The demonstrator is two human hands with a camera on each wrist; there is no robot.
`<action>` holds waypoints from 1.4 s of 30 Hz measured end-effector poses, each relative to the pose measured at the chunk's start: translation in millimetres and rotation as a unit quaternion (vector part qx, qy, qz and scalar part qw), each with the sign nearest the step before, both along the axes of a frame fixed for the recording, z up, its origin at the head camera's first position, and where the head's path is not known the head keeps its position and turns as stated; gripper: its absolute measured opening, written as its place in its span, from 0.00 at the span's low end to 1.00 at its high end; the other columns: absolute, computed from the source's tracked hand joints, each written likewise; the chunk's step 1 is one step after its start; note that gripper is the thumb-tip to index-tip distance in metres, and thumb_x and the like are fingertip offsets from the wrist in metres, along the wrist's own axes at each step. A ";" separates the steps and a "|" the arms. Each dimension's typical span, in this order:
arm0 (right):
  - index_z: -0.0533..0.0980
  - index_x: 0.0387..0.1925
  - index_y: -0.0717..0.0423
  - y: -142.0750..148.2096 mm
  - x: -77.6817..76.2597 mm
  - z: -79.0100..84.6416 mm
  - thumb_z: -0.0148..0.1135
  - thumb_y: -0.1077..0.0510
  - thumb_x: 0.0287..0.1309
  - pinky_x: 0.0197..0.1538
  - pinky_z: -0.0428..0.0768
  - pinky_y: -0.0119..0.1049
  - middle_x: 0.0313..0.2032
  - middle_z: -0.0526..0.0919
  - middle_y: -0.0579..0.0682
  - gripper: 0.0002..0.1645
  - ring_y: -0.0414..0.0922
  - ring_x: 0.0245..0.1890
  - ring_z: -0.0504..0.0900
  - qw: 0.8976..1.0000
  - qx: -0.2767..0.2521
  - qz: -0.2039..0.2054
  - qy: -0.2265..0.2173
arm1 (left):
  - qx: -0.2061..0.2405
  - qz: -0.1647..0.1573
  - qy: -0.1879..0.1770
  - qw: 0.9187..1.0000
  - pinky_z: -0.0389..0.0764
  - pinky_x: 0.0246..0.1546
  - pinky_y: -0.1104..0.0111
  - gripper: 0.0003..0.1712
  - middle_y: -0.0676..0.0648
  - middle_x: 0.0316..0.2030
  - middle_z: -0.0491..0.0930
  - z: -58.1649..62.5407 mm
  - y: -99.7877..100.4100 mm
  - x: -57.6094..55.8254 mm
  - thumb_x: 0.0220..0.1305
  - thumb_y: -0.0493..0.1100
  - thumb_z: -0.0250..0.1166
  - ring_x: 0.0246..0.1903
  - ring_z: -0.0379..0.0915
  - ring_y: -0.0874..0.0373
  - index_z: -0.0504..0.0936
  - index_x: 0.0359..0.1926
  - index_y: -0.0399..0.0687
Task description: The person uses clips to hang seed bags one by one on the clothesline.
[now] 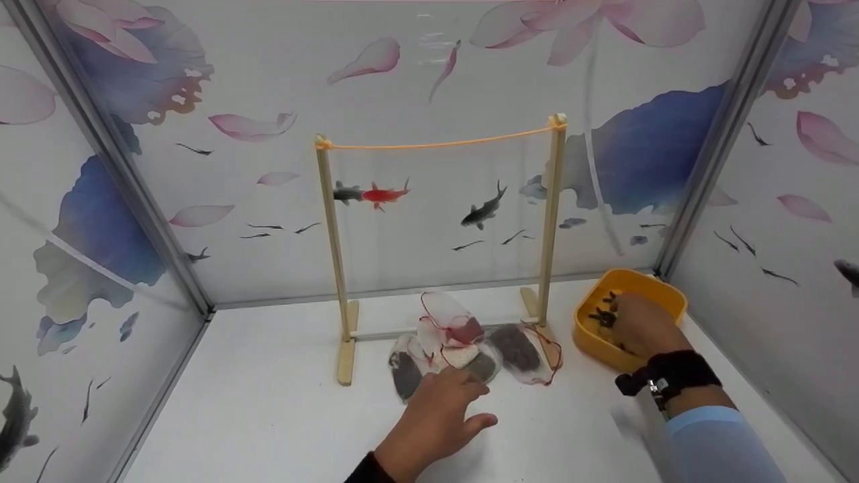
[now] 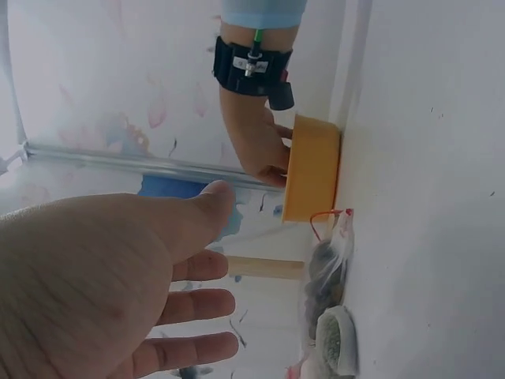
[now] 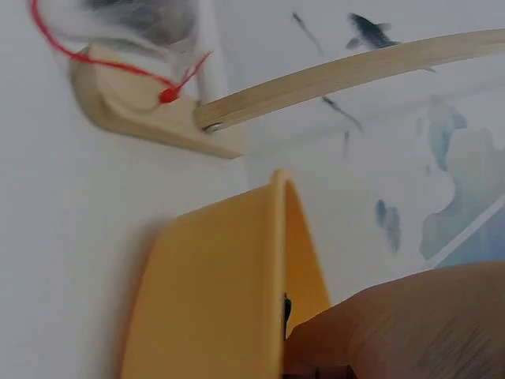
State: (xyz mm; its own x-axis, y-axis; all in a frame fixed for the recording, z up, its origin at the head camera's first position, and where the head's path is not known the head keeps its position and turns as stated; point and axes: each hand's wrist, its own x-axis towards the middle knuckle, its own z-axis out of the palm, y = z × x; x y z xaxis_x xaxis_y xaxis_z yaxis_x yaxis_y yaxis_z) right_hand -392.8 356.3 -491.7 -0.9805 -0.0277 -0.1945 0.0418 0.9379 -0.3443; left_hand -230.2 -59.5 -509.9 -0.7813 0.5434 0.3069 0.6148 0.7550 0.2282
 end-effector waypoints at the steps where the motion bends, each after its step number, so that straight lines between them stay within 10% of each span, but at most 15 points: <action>1: 0.79 0.67 0.71 -2.9 0.1 5.9 0.61 0.68 0.74 0.61 0.84 0.58 0.57 0.87 0.70 0.23 0.59 0.50 0.82 1.000 -0.018 -0.003 0.000 | 0.007 0.006 0.000 1.000 0.85 0.51 0.58 0.21 0.56 0.51 0.88 3.0 -3.3 -1.6 0.74 0.62 0.78 0.54 0.83 0.59 0.93 0.58 0.58; 5: 0.72 0.81 0.64 -27.7 5.7 24.3 0.59 0.68 0.80 0.64 0.88 0.55 0.65 0.83 0.72 0.32 0.61 0.56 0.86 0.991 -0.130 0.022 0.027 | 0.051 0.038 0.002 0.998 0.85 0.55 0.55 0.18 0.56 0.51 0.89 16.1 -19.4 -9.3 0.75 0.59 0.78 0.55 0.84 0.58 0.93 0.57 0.57; 12: 0.80 0.77 0.53 -118.8 45.0 38.8 0.66 0.68 0.79 0.56 0.92 0.41 0.52 0.89 0.58 0.30 0.51 0.47 0.91 0.940 -0.293 0.112 0.134 | 0.171 0.090 0.018 0.981 0.89 0.58 0.50 0.17 0.51 0.53 0.92 27.8 -35.8 -18.0 0.84 0.55 0.69 0.57 0.87 0.53 0.94 0.58 0.51; 27: 0.85 0.66 0.53 -253.9 92.0 18.9 0.74 0.68 0.74 0.41 0.91 0.35 0.41 0.94 0.51 0.23 0.39 0.38 0.90 0.822 -0.383 0.277 0.317 | 0.379 0.093 -0.048 0.920 0.91 0.56 0.57 0.27 0.50 0.60 0.87 42.5 -29.9 -11.0 0.85 0.58 0.68 0.62 0.84 0.55 0.85 0.72 0.49; 31: 0.81 0.71 0.53 -252.7 96.2 21.6 0.72 0.67 0.76 0.45 0.93 0.38 0.44 0.96 0.52 0.26 0.42 0.41 0.93 0.822 -0.391 0.280 0.303 | 0.393 0.081 -0.039 0.915 0.92 0.50 0.66 0.23 0.51 0.58 0.89 43.5 -31.6 -8.8 0.85 0.53 0.68 0.61 0.87 0.55 0.86 0.70 0.46; 35: 0.79 0.75 0.56 -246.1 101.0 27.9 0.65 0.65 0.81 0.54 0.93 0.38 0.51 0.95 0.55 0.25 0.51 0.49 0.96 0.829 -0.420 0.276 0.245 | 0.361 0.083 0.018 0.929 0.92 0.45 0.67 0.18 0.49 0.57 0.91 41.7 -32.9 -9.2 0.84 0.45 0.69 0.56 0.90 0.56 0.89 0.67 0.44; 42: 0.86 0.67 0.53 -246.1 104.4 33.9 0.74 0.45 0.78 0.50 0.91 0.35 0.50 0.96 0.50 0.26 0.46 0.46 0.96 0.876 -0.351 0.243 0.224 | 0.230 0.077 0.191 0.951 0.93 0.56 0.64 0.15 0.45 0.54 0.92 34.7 -36.4 -13.7 0.76 0.36 0.76 0.57 0.92 0.53 0.93 0.60 0.40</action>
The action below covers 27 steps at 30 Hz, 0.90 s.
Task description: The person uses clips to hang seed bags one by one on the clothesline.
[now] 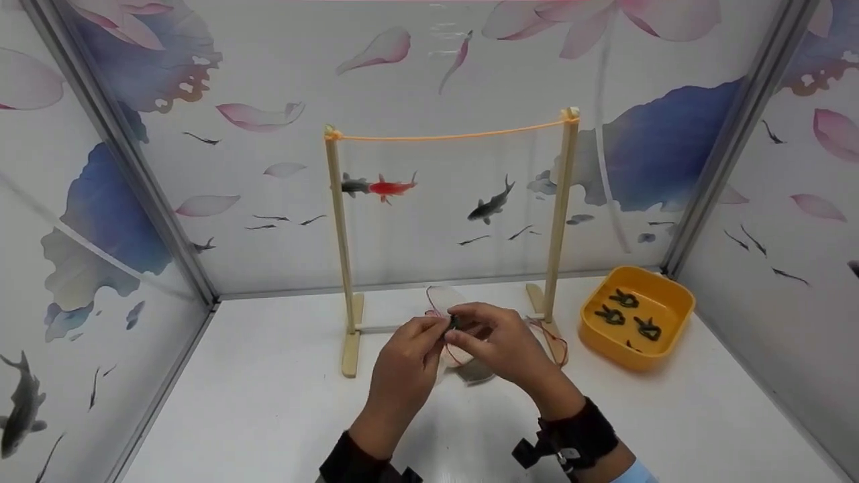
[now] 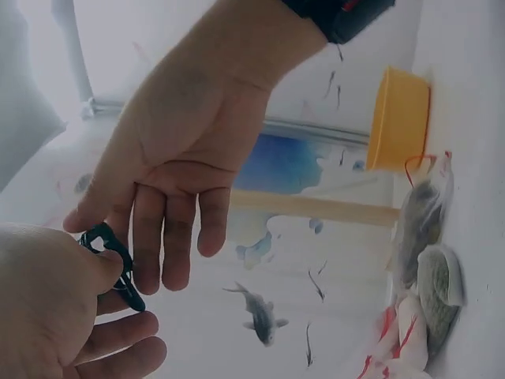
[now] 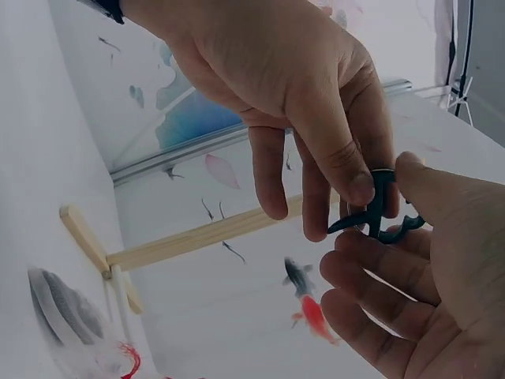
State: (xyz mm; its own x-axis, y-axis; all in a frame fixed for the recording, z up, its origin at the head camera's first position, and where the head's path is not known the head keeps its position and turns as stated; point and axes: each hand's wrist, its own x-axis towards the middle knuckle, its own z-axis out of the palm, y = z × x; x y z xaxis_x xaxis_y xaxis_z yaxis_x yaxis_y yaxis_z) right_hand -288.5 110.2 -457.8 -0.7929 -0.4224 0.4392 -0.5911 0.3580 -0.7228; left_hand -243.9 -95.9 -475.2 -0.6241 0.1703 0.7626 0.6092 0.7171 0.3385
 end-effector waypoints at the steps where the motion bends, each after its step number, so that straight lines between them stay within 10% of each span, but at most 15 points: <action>1: 0.87 0.67 0.52 -0.1 -0.2 0.2 0.75 0.44 0.76 0.50 0.91 0.35 0.50 0.96 0.49 0.26 0.45 0.45 0.95 1.000 0.006 -0.004 0.000 | -0.009 0.003 0.010 1.000 0.92 0.57 0.64 0.16 0.45 0.54 0.92 0.0 -1.0 -0.6 0.74 0.35 0.77 0.58 0.92 0.52 0.94 0.60 0.40; 8: 0.86 0.67 0.60 8.1 -5.9 -0.4 0.78 0.54 0.74 0.50 0.91 0.31 0.51 0.95 0.56 0.26 0.49 0.45 0.94 0.998 -0.027 0.045 -0.032 | 0.017 -0.018 -0.086 0.996 0.92 0.49 0.61 0.28 0.44 0.63 0.90 8.6 -16.9 -0.4 0.75 0.41 0.79 0.53 0.90 0.53 0.87 0.72 0.42; 14: 0.86 0.67 0.63 15.1 -10.3 -1.0 0.78 0.57 0.74 0.45 0.91 0.31 0.50 0.94 0.58 0.25 0.45 0.42 0.93 0.995 -0.042 0.081 -0.051 | 0.050 -0.104 -0.221 0.968 0.92 0.58 0.52 0.33 0.43 0.69 0.86 16.7 -31.5 -1.3 0.82 0.53 0.71 0.65 0.87 0.48 0.80 0.79 0.44; 27: 0.86 0.66 0.61 25.4 -17.0 -0.8 0.76 0.56 0.76 0.50 0.91 0.33 0.57 0.93 0.62 0.24 0.43 0.48 0.93 0.990 -0.035 0.113 -0.078 | 0.043 -0.117 -0.228 0.966 0.88 0.63 0.49 0.30 0.49 0.60 0.89 18.2 -40.2 -1.9 0.79 0.55 0.74 0.64 0.87 0.53 0.85 0.74 0.49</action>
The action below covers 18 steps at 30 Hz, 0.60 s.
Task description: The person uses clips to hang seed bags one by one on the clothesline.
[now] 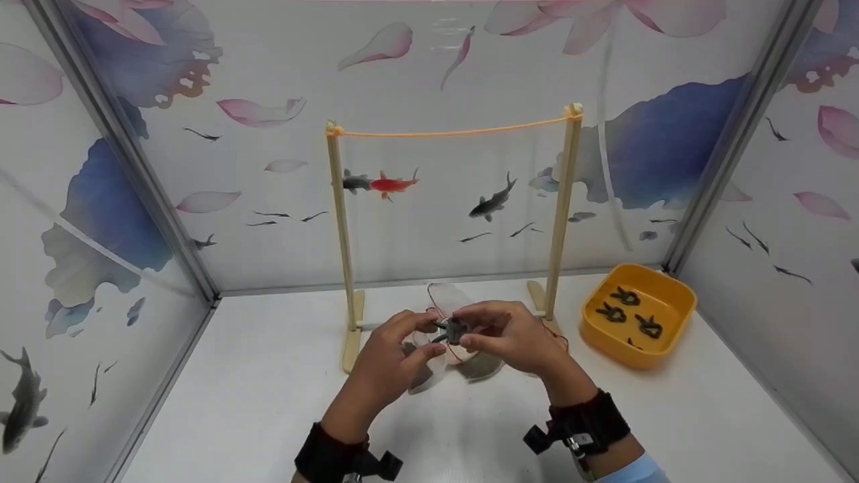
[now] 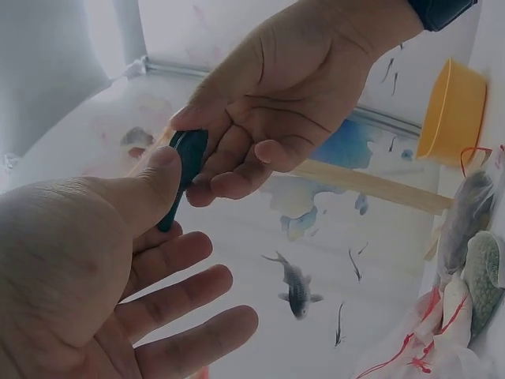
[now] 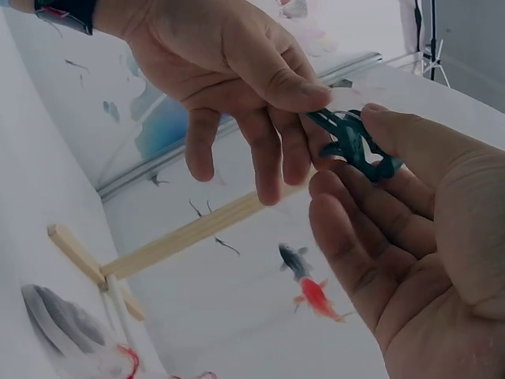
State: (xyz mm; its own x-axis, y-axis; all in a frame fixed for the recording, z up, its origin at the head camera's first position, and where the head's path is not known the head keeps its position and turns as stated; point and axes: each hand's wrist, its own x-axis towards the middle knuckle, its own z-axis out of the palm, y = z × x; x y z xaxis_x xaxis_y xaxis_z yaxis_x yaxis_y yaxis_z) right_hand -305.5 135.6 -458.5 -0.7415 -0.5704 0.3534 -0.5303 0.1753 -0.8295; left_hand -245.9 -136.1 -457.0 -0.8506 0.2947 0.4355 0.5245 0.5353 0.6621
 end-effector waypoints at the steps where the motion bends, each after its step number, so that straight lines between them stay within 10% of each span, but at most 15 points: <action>1: 0.86 0.67 0.60 3.6 -2.2 0.7 0.75 0.55 0.77 0.52 0.92 0.35 0.57 0.93 0.60 0.23 0.44 0.50 0.93 1.000 0.022 -0.009 -0.003 | -0.002 0.010 0.006 1.000 0.89 0.61 0.50 0.29 0.50 0.59 0.89 0.1 -0.1 0.2 0.78 0.54 0.75 0.63 0.88 0.53 0.85 0.73 0.50; 5: 0.88 0.64 0.54 27.4 -15.8 -1.0 0.72 0.53 0.80 0.56 0.92 0.42 0.53 0.94 0.53 0.18 0.47 0.51 0.92 0.985 0.148 -0.089 -0.019 | -0.014 0.056 0.038 0.998 0.92 0.55 0.53 0.27 0.49 0.54 0.91 -1.1 -1.0 -0.1 0.75 0.51 0.78 0.59 0.89 0.52 0.88 0.69 0.50; 11: 0.90 0.45 0.58 70.7 -31.8 -22.9 0.81 0.64 0.66 0.40 0.90 0.45 0.39 0.91 0.52 0.08 0.49 0.37 0.87 0.921 0.327 -0.185 -0.106 | -0.019 0.102 0.089 0.991 0.95 0.46 0.60 0.22 0.46 0.47 0.92 -6.8 -1.1 -4.0 0.72 0.46 0.81 0.53 0.92 0.51 0.91 0.62 0.43; 18: 0.89 0.40 0.59 82.6 -34.1 -45.3 0.94 0.57 0.49 0.33 0.81 0.41 0.30 0.87 0.52 0.20 0.50 0.31 0.82 0.861 0.439 -0.221 -0.129 | -0.036 0.147 0.153 0.976 0.93 0.37 0.67 0.15 0.49 0.38 0.93 -10.8 0.5 -6.3 0.68 0.46 0.83 0.42 0.93 0.56 0.95 0.51 0.44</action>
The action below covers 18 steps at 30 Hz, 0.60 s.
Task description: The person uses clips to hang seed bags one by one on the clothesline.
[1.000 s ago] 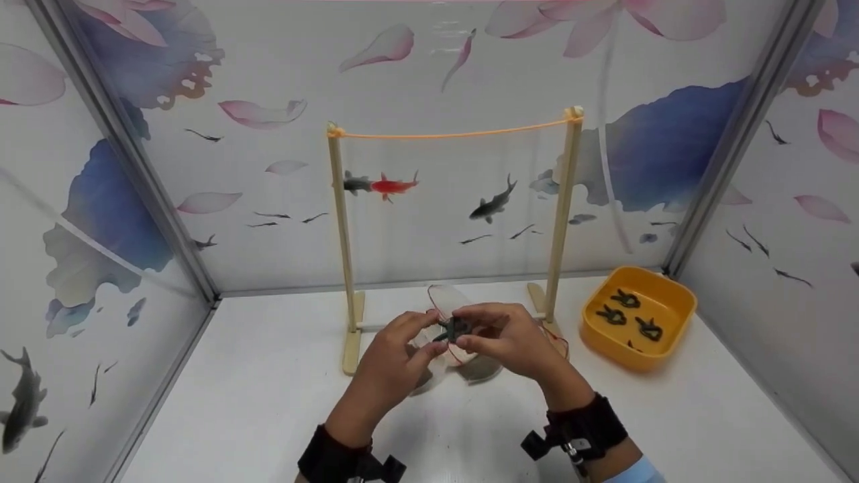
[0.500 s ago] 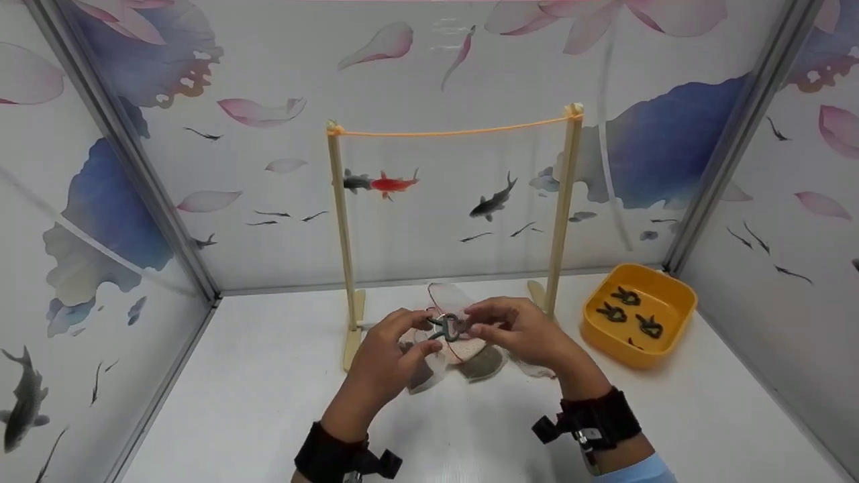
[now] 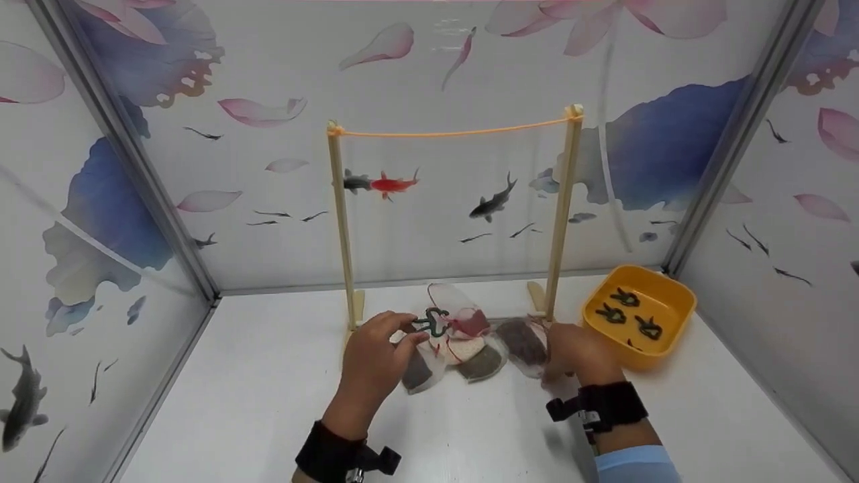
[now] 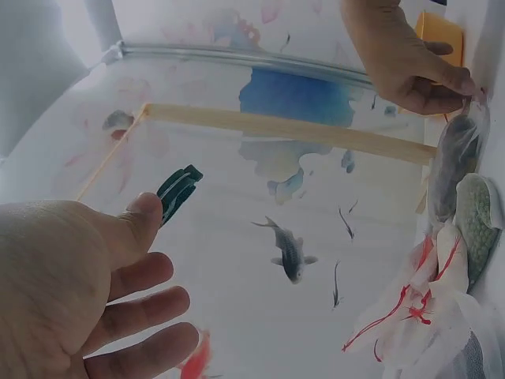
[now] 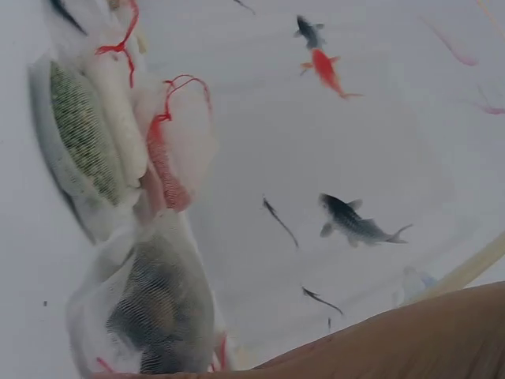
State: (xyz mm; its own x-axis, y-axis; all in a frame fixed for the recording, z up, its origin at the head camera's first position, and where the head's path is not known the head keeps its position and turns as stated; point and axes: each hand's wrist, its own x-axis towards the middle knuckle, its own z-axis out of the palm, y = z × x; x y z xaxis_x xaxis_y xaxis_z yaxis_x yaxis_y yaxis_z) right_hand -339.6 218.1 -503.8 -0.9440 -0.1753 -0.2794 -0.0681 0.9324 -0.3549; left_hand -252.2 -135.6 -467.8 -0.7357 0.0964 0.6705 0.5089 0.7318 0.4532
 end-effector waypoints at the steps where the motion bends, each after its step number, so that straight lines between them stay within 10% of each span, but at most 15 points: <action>1: 0.89 0.39 0.59 -1.0 -0.6 -3.1 0.94 0.57 0.48 0.32 0.80 0.41 0.30 0.86 0.53 0.21 0.50 0.30 0.81 1.000 0.010 0.002 0.002 | -0.003 0.003 0.006 1.000 0.92 0.35 0.67 0.14 0.49 0.37 0.93 -0.4 0.2 0.1 0.68 0.46 0.84 0.40 0.92 0.57 0.95 0.49 0.44; 11: 0.89 0.40 0.60 -10.3 -11.8 -13.4 0.86 0.62 0.57 0.31 0.80 0.39 0.31 0.86 0.52 0.12 0.49 0.29 0.82 0.999 0.033 0.026 0.006 | -0.029 0.017 0.021 0.999 0.80 0.28 0.70 0.08 0.50 0.34 0.93 -0.6 3.0 0.9 0.70 0.44 0.82 0.31 0.84 0.62 0.95 0.43 0.45; 18: 0.89 0.47 0.55 -10.5 -16.9 2.9 0.74 0.57 0.75 0.38 0.84 0.43 0.38 0.88 0.51 0.06 0.49 0.35 0.82 0.996 -0.045 0.020 0.068 | -0.015 0.017 0.009 1.000 0.80 0.29 0.70 0.07 0.50 0.35 0.93 -4.0 5.2 1.8 0.72 0.45 0.81 0.31 0.85 0.62 0.95 0.43 0.46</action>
State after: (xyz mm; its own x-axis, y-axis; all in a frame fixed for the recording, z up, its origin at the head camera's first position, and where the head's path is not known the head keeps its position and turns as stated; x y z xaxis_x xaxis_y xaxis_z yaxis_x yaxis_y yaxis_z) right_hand -356.5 207.7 -500.9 -0.9640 -0.2315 -0.1311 -0.1571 0.8930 -0.4217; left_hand -250.4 -130.4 -471.8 -0.7262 0.0925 0.6812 0.4918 0.7622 0.4209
